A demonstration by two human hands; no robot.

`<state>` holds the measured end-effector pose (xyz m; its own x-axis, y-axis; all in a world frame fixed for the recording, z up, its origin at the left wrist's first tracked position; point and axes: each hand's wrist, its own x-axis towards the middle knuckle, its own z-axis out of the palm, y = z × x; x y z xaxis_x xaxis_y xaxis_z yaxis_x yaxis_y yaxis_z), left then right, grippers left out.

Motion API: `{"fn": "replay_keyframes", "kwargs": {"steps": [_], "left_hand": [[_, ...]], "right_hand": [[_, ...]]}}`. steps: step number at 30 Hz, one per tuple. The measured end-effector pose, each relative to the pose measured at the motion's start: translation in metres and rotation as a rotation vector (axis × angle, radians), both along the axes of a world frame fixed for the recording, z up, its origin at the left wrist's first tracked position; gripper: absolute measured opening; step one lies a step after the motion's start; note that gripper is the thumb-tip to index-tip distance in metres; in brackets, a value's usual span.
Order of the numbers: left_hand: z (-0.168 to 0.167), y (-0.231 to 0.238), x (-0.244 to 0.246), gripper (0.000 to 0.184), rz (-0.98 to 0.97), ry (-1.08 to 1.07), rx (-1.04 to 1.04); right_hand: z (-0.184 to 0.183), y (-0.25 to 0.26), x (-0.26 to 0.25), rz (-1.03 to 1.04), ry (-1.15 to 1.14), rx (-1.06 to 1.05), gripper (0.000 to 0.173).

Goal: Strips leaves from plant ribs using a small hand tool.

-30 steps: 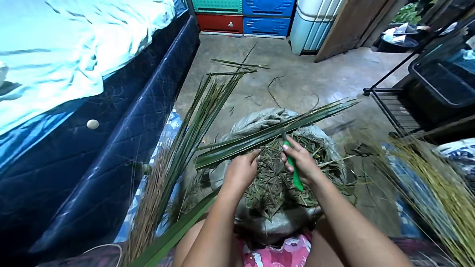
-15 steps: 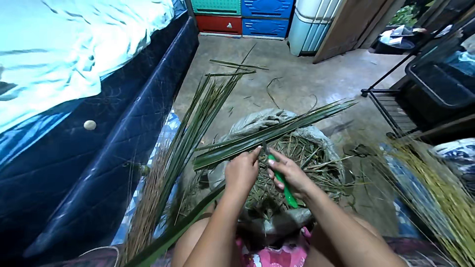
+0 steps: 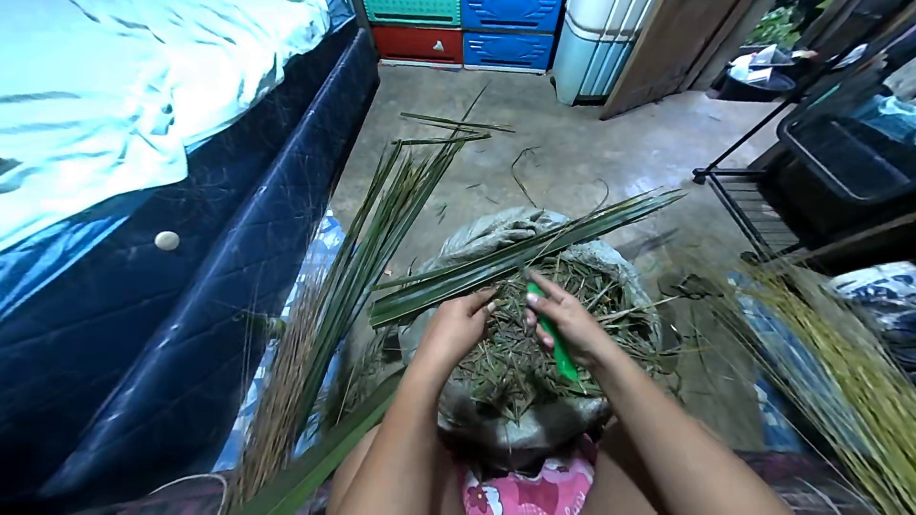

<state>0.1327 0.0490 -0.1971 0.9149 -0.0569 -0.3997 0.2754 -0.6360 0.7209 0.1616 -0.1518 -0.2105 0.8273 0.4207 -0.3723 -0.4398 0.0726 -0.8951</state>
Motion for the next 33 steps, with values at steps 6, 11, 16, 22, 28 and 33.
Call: {"fn": "replay_keyframes", "kwargs": {"steps": [6, 11, 16, 22, 28, 33], "left_hand": [[-0.004, 0.006, 0.0, 0.037, 0.014, 0.032, -0.108], [-0.002, 0.008, -0.001, 0.038, -0.04, 0.019, -0.083], [0.002, 0.012, -0.001, 0.039, -0.068, 0.046, 0.045], [0.003, 0.01, -0.001, 0.039, -0.069, 0.044, 0.061], [-0.001, 0.003, 0.001, 0.04, -0.015, -0.001, 0.1], [-0.001, -0.004, 0.002, 0.039, 0.033, -0.019, 0.113]], "right_hand": [[0.004, 0.0, -0.007, 0.148, -0.027, 0.022, 0.062], [-0.002, 0.004, -0.004, 0.056, 0.037, 0.027, 0.059], [0.001, -0.007, 0.012, -0.131, 0.031, 0.025, 0.056], [-0.002, -0.015, 0.02, -0.278, -0.077, -0.04, 0.052], [0.002, 0.0, -0.007, 0.039, -0.067, -0.081, 0.065], [-0.012, 0.03, -0.036, 0.216, -0.009, -0.006, 0.072]]}}
